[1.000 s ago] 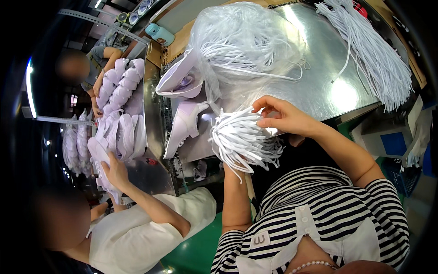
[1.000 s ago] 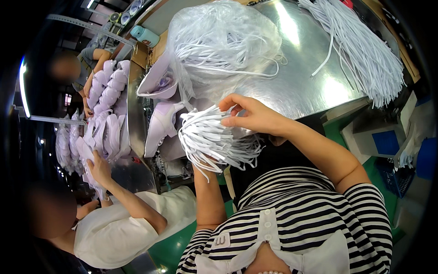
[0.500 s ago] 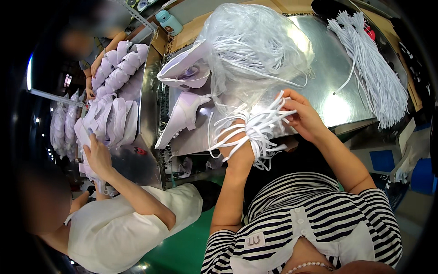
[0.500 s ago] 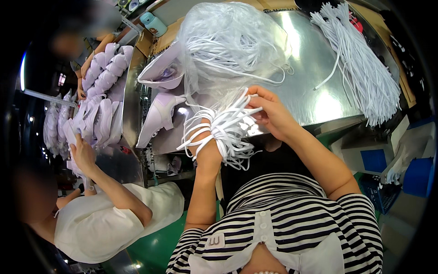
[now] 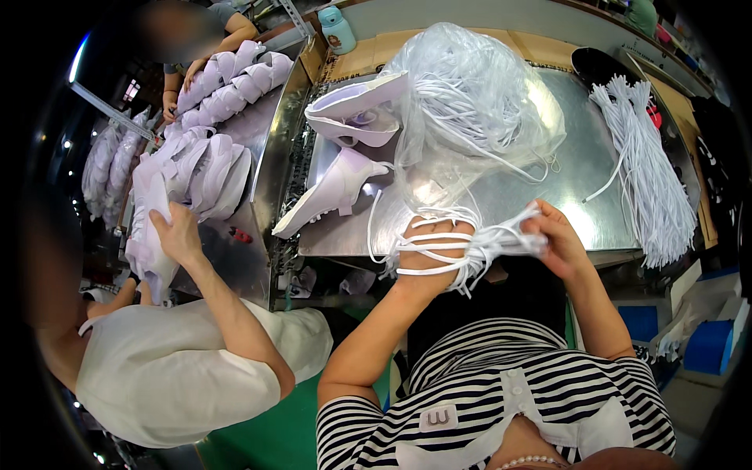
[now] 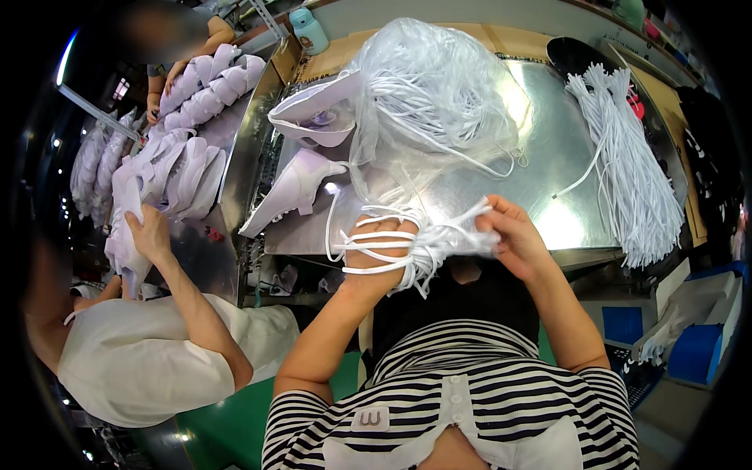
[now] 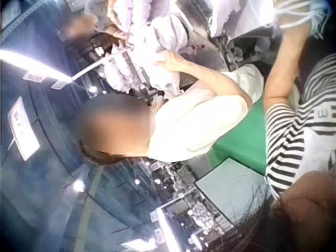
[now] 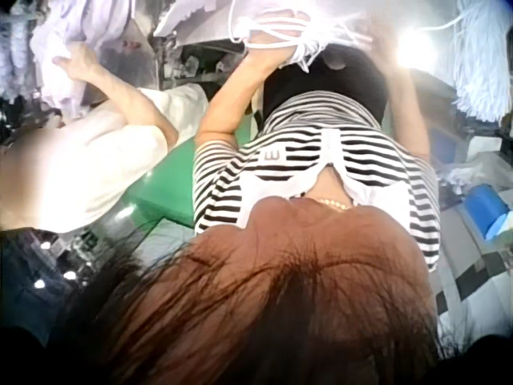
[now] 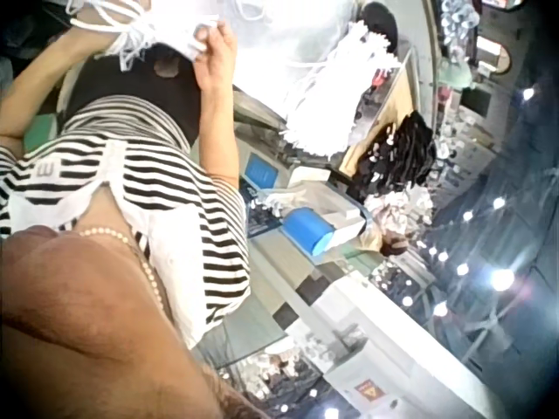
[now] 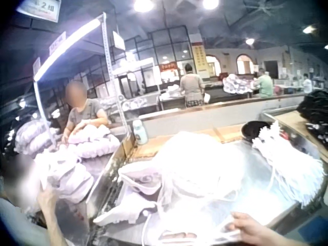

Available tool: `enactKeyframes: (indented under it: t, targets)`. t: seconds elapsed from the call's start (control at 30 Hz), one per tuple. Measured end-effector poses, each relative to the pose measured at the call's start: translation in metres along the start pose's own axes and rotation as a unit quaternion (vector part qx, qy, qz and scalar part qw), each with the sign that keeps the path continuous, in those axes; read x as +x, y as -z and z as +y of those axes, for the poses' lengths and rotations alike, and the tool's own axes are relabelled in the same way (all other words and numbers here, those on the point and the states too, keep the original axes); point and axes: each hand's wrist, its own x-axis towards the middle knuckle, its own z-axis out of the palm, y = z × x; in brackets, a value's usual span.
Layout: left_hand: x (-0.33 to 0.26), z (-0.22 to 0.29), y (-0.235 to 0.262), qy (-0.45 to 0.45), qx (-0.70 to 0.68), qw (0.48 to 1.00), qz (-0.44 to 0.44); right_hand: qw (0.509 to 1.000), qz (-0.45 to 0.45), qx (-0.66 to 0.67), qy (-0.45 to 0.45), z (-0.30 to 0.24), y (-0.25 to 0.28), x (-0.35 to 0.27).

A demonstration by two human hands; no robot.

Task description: The person bundles white shoelaces by hand, taking a group of laces and wrapping another lace around them to secure the bundle.

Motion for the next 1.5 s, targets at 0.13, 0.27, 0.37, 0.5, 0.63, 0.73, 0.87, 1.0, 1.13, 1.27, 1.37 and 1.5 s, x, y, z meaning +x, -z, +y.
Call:
enactKeyframes:
  t: [0.13,0.27,0.37,0.5,0.63,0.73,0.87,1.0,1.13,1.27,1.37,1.5]
  targets:
    - [-0.001,-0.001,0.003,0.015,-0.027,0.999,0.007,0.995,0.005,0.007,0.095,-0.022,0.002,0.005]
    - [0.003,0.002,-0.002,-0.006,-0.011,1.000,-0.005,0.921,0.063,-0.366,0.121,-0.024,-0.036,0.008]
    - [0.009,0.007,0.000,-0.019,-0.034,0.999,0.011,0.686,-0.014,-0.656,0.313,-0.010,-0.077,0.027]
    - [0.006,0.006,0.001,-0.005,-0.007,1.000,-0.010,0.791,-0.087,-0.559,0.233,-0.002,-0.062,0.051]
    - [0.003,0.005,0.003,0.034,-0.021,0.998,-0.038,0.973,-0.078,-0.215,-0.019,-0.006,-0.059,0.041]
    - [0.003,0.004,-0.003,0.045,-0.044,0.998,-0.022,0.987,-0.099,-0.124,-0.020,0.000,-0.062,0.034]
    - [0.006,0.002,-0.005,0.046,-0.054,0.997,-0.024,0.991,-0.113,-0.061,-0.038,-0.019,-0.054,0.024]
    - [0.005,0.000,-0.005,0.048,-0.047,0.998,-0.017,0.990,-0.109,-0.094,0.009,-0.041,-0.045,0.012]
    - [0.006,-0.002,0.000,0.069,-0.034,0.996,-0.040,0.946,-0.025,-0.323,0.032,-0.052,-0.048,0.005]
    - [0.000,-0.009,-0.001,0.053,0.001,0.998,-0.045,0.862,0.013,-0.506,0.020,-0.042,-0.045,-0.007]
    - [0.008,0.000,0.003,0.043,-0.014,0.997,-0.065,0.855,0.030,-0.510,0.082,-0.029,-0.029,-0.011]
    - [0.001,0.004,-0.001,0.010,-0.018,1.000,-0.021,0.875,0.078,-0.462,0.120,-0.025,-0.035,-0.007]
